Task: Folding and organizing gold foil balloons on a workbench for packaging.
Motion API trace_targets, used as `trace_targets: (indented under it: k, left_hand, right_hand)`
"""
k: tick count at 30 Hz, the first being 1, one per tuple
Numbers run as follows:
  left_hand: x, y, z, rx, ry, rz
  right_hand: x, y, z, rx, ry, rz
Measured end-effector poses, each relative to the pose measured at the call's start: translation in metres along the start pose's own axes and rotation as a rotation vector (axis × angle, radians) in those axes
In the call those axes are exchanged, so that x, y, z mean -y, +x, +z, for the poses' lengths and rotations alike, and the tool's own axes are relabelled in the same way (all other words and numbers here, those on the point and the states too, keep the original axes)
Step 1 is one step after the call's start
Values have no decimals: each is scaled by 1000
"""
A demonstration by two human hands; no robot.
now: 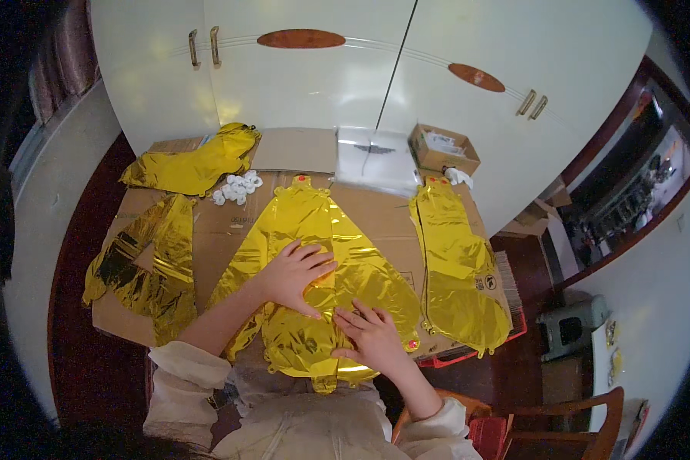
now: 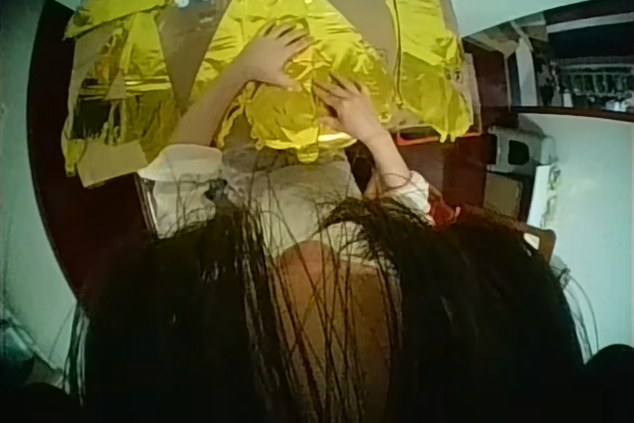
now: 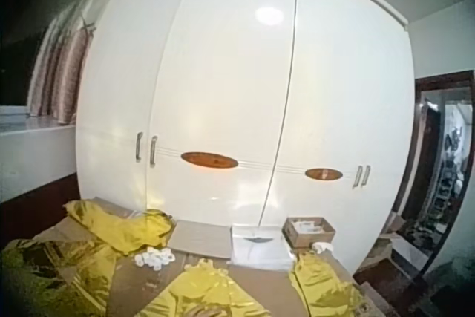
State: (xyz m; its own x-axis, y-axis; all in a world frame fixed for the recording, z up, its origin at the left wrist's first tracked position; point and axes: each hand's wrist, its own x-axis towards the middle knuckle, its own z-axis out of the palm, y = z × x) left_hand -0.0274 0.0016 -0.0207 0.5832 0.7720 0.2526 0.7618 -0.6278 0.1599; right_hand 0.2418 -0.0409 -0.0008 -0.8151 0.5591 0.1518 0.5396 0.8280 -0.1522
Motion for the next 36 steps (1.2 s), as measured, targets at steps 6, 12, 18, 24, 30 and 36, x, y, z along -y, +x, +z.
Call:
trace_targets:
  k: [6,12,18,24,30,36]
  left_hand:
    - [-1,1,-1,29,1,-9]
    - [-1,2,-7,43,0,-10]
    - [0,2,-4,43,5,-15]
    - [-2,2,-4,24,-17,-3]
    - [-1,0,-3,12,-18,-7]
    - [-3,3,-7,19,-6,-15]
  right_hand:
    - [4,5,-10,108,-92,-14]
    - [4,5,-15,108,-146,-52]
    - [13,-65,8,-407,204,135]
    - [69,-115,75,-795,1342,1030]
    - [90,-87,50,-673,1566,931]
    - [90,-55,23,-581,578,253]
